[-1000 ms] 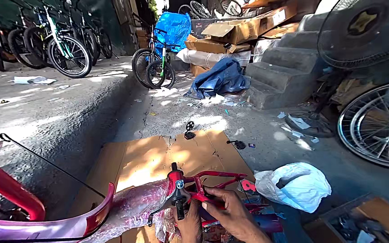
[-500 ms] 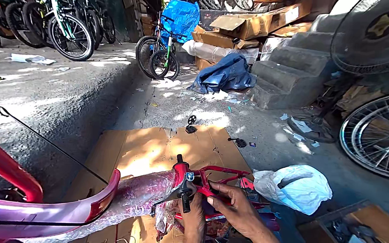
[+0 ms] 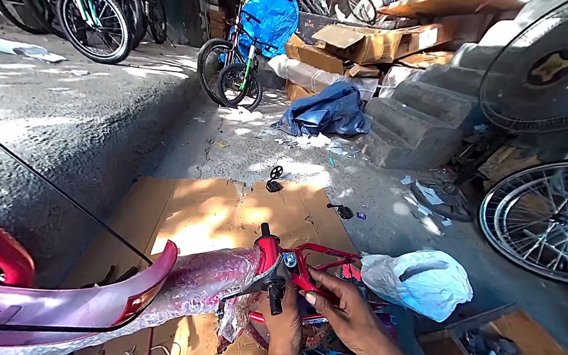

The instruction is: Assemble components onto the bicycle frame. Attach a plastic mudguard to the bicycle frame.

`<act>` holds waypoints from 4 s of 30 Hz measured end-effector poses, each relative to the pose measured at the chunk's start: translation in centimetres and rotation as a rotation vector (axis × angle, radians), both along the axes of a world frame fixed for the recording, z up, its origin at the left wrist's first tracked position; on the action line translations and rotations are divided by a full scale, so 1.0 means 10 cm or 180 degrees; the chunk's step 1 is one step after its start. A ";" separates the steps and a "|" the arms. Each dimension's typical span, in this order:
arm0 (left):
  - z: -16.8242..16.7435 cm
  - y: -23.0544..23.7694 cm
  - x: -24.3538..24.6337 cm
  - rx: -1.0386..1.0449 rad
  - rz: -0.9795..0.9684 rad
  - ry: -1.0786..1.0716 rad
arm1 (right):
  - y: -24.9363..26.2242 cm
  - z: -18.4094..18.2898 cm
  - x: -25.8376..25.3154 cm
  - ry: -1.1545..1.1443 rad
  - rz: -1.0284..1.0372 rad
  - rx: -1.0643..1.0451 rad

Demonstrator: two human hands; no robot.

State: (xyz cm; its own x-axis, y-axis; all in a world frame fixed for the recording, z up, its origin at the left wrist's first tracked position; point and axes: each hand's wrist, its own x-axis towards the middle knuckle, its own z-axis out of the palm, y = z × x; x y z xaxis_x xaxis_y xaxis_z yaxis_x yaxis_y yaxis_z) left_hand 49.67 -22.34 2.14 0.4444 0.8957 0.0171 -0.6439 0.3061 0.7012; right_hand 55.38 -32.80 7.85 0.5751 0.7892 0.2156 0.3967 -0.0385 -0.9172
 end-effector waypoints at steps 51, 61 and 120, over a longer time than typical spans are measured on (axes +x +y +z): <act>0.01 0.07 -0.02 0.0152 -0.0239 -0.0150 | 0.00 0.03 0.02 0.0068 0.0009 -0.0083; 0.02 0.06 0.00 -0.0111 -0.0210 -0.0139 | 0.00 0.03 0.02 0.0023 -0.0021 -0.0090; -0.04 0.09 -0.06 -0.0162 -0.0385 -0.0278 | 0.03 0.20 0.08 0.0635 0.0261 -0.0155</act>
